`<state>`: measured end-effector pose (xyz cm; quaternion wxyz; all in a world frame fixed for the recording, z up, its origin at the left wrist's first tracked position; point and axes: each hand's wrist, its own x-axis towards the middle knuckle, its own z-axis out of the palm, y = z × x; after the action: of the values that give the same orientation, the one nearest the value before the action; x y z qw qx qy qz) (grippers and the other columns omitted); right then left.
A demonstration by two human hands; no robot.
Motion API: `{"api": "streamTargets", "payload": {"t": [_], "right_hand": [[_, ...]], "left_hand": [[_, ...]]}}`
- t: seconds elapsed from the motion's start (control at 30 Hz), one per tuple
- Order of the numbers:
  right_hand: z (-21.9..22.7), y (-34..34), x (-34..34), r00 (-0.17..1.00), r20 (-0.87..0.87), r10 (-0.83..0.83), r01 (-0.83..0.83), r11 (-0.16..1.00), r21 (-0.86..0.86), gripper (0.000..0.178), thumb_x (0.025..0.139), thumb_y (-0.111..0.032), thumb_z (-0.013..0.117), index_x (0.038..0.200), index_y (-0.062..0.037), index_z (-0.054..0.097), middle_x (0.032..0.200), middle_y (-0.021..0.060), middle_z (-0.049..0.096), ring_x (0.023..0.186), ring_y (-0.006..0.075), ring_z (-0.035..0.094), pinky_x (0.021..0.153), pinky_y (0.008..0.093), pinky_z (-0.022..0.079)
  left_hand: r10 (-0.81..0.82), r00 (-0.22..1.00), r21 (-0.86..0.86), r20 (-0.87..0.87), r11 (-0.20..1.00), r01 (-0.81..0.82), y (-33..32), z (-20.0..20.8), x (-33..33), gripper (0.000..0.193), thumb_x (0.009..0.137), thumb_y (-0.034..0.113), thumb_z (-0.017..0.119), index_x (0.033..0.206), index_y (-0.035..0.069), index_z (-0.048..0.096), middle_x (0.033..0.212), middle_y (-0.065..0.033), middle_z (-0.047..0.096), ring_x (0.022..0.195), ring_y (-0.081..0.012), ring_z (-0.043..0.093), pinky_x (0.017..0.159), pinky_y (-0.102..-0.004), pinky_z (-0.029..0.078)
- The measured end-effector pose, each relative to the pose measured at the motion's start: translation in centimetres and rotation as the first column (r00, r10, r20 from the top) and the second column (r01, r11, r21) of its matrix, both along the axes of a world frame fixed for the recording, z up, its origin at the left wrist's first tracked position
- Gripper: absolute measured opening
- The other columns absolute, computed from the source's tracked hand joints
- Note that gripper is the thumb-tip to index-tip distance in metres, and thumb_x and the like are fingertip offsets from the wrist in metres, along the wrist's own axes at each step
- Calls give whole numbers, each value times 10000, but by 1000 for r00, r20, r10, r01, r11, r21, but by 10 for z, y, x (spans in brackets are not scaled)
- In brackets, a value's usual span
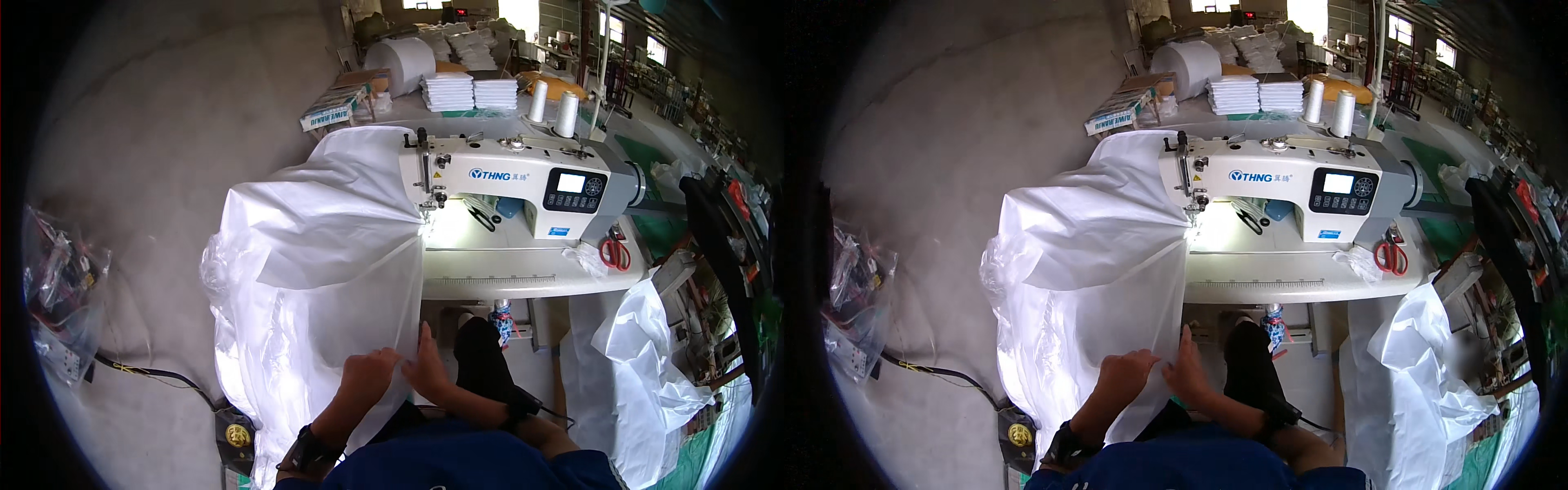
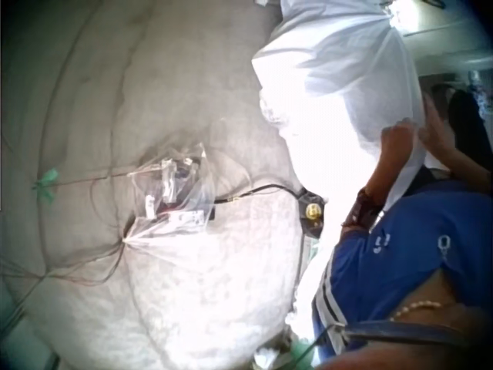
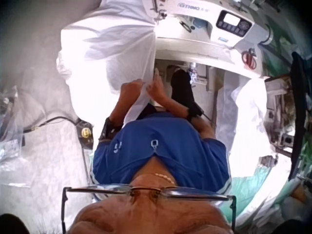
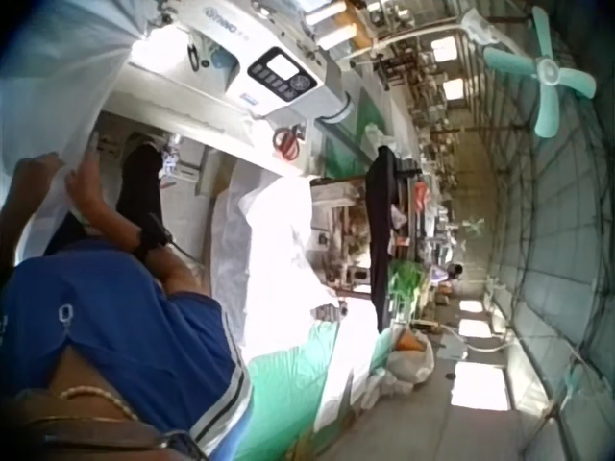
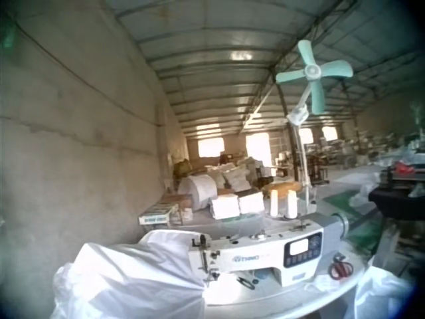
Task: The person is using an industrial sewing machine to join or hem large white plastic sheets.
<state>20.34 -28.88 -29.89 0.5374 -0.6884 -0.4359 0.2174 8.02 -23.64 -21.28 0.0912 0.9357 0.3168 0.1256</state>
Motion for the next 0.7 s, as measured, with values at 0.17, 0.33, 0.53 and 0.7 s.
{"api": "streamTargets", "payload": {"t": [0.17, 0.33, 0.53, 0.7], "right_hand": [[21, -2, 12, 934, -217, 284, -347, 867, -357, 393, 809, -58, 521, 1192, -13, 446, 1050, 181, 560, 951, 368, 570, 839, 433, 466], [52, -15, 12, 217, -940, 263, -328, 927, 183, 288, 835, -38, 484, 1123, -34, 496, 1044, 111, 568, 920, 272, 591, 814, 412, 492], [53, -14, 19, 138, -977, 165, -367, 924, 104, 256, 894, -139, 457, 1114, -15, 501, 1010, 122, 579, 913, 220, 596, 806, 365, 498], [29, -11, 13, 696, -672, 252, -416, 905, -92, 302, 929, -232, 436, 1093, 12, 503, 964, 129, 591, 829, 209, 609, 742, 346, 513]], "left_hand": [[30, 990, 197, -135, 980, -3, -7, 14, 2, 108, 847, 199, 553, 853, 134, 640, 737, -29, 625, 670, -217, 636, 556, -355, 492], [25, 999, 301, -47, 954, -10, -25, 52, 2, 89, 744, 124, 611, 802, 94, 552, 722, -68, 590, 666, -219, 638, 513, -331, 493], [-252, 964, 117, -87, 958, 261, -43, 39, -6, 121, 749, 117, 589, 851, 54, 578, 755, -94, 610, 641, -228, 640, 523, -321, 506], [-281, 945, 176, -167, 935, 309, -18, 52, -4, 307, 749, 218, 636, 1002, 48, 599, 787, -55, 625, 747, -209, 647, 673, -354, 515]]}}
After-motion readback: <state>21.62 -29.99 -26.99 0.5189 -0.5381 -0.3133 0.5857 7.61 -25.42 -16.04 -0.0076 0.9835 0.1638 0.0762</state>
